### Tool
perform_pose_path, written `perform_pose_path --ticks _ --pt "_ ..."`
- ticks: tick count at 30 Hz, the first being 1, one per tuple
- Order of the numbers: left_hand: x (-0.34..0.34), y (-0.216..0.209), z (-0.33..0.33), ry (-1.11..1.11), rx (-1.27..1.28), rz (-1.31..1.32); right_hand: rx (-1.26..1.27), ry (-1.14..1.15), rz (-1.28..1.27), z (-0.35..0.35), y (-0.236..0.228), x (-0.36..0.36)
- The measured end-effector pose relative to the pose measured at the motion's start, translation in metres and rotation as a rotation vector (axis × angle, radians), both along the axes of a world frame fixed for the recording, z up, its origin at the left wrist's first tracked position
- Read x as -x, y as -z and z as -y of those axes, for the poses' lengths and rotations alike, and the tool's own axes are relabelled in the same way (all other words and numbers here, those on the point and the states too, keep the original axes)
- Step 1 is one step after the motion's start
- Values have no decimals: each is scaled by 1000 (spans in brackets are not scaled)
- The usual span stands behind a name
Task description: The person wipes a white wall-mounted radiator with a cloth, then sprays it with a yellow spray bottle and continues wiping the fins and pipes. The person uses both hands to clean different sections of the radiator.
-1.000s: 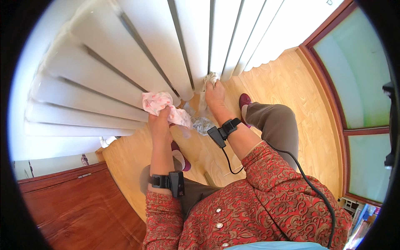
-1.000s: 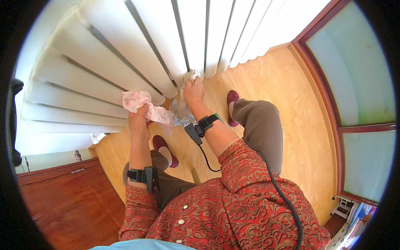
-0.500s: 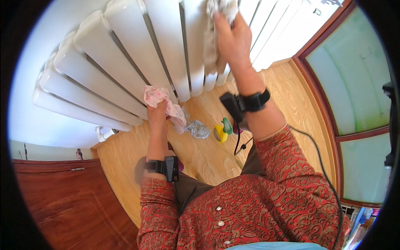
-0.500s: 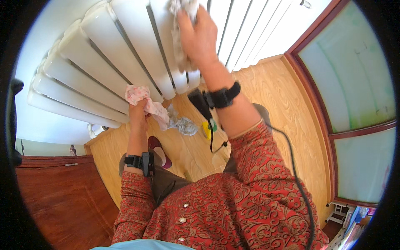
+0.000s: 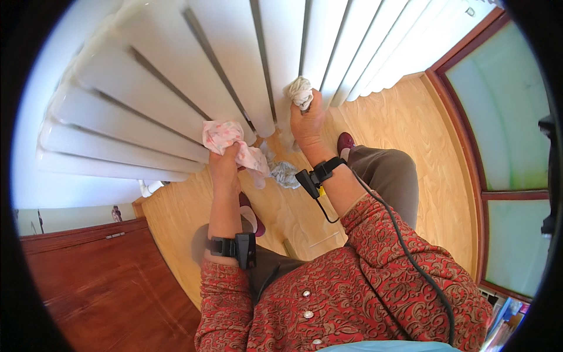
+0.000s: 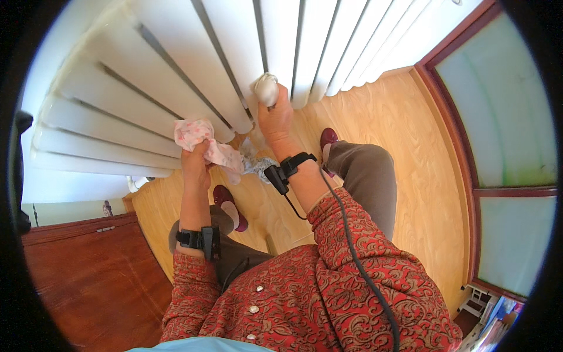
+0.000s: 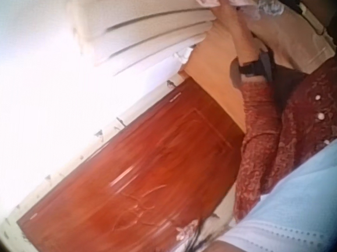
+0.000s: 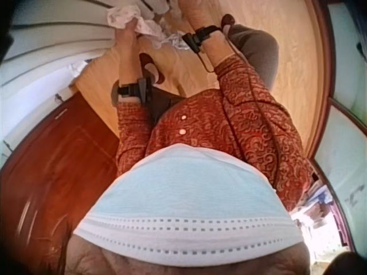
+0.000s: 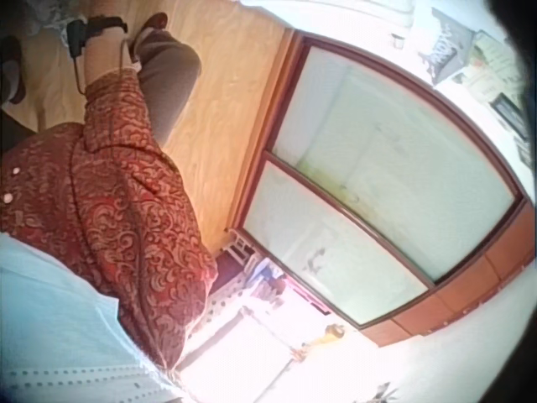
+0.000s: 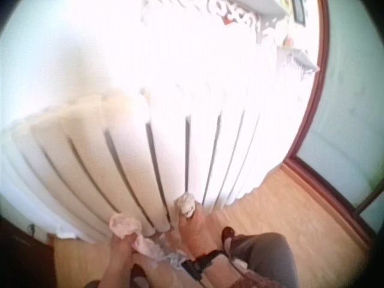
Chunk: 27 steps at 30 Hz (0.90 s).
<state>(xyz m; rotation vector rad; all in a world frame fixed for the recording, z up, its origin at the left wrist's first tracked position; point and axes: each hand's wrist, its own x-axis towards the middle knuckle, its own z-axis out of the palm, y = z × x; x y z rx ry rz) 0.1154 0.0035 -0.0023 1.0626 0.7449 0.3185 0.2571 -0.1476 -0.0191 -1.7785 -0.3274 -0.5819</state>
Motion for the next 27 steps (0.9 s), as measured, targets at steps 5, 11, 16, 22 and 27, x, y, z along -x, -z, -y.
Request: perform_pose_path --ticks 5,11,16,22,27 --pt "-6 1 3 43 60 55 44 11 -114 -1 55 5" --pt "-11 17 6 29 -62 -7 308 -9 -847 18 127 1" --pt "-15 26 -1 64 -128 82 136 -33 -641 27 90 -24" --pt "-10 17 3 66 -45 48 -27 -66 -412 24 -41 -20" --pt "-8 0 8 34 -71 54 -286 -174 -84 31 -172 -24"
